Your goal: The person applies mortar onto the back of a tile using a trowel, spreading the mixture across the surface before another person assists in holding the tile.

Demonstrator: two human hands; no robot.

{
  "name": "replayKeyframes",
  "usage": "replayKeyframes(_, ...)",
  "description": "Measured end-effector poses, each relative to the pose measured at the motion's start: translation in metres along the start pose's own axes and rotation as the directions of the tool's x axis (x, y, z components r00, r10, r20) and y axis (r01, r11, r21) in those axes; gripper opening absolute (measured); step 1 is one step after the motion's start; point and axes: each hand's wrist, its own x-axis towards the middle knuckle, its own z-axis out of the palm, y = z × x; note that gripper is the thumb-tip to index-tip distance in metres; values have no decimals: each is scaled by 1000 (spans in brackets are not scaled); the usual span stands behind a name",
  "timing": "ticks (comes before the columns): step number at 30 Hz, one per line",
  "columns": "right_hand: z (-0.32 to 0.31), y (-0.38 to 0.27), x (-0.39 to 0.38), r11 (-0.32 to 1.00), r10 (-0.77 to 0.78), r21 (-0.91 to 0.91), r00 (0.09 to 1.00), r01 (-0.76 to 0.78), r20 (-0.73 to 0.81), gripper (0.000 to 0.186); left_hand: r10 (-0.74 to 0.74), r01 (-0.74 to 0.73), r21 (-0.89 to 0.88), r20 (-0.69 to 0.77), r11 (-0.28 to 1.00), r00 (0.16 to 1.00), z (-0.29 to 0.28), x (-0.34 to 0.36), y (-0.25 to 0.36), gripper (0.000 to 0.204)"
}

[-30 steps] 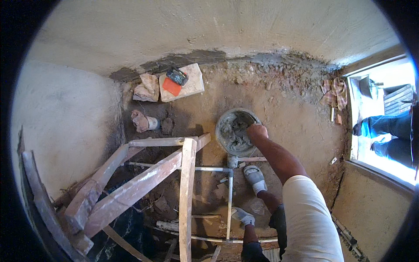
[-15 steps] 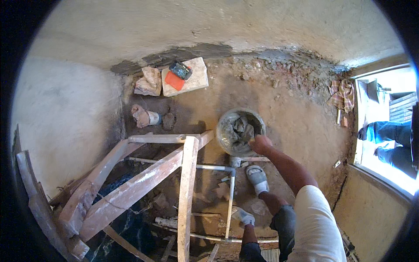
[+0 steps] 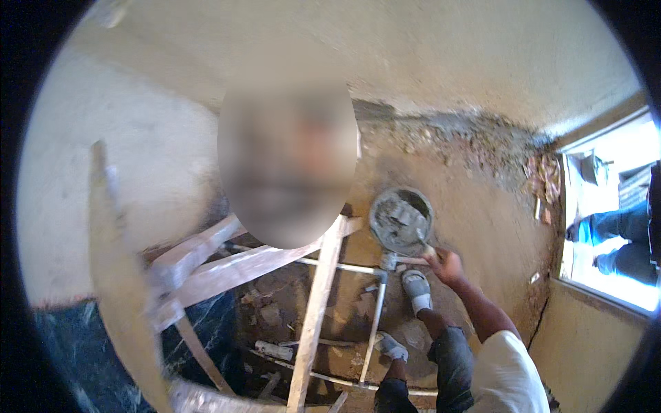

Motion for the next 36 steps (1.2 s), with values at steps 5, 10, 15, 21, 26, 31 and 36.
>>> replayKeyframes(5, -105, -125, -97, 994, -95, 40, 990, 99, -103, 38, -36, 23, -201, -65, 979, 997, -103, -23, -22, 24)
replayKeyframes(10, -180, -286, -187, 959, -134, 230, 980, 166, -146, 26, 39, -68, -472, -71, 879, 997, -135, -41, -38, 15)
replayKeyframes(15, -199, -441, -240, 809, -576, 32, 803, 587, -155, 31, 123, -185, -374, -183, 909, 975, -117, -45, -39, 18)
replayKeyframes(21, -102, -626, -257, 494, -848, -71, 498, 867, 180, 37, 156, -259, -295, -331, 920, 931, -104, -38, -67, 16)
replayKeyframes(26, 45, -723, -231, -49, -903, -269, 73, 962, 423, 32, 223, -278, -121, -343, 953, 913, -112, -51, -29, 17)
replayKeyframes(31, 162, -758, -214, -390, -773, -349, -97, 852, 627, 30, 239, -282, -72, -359, 957, 902, -118, -53, -30, 19)
replayKeyframes(36, 179, -761, -199, -374, -811, -281, -164, 884, 562, 33, 236, -268, -39, -362, 963, 902, -118, -61, -28, 24)
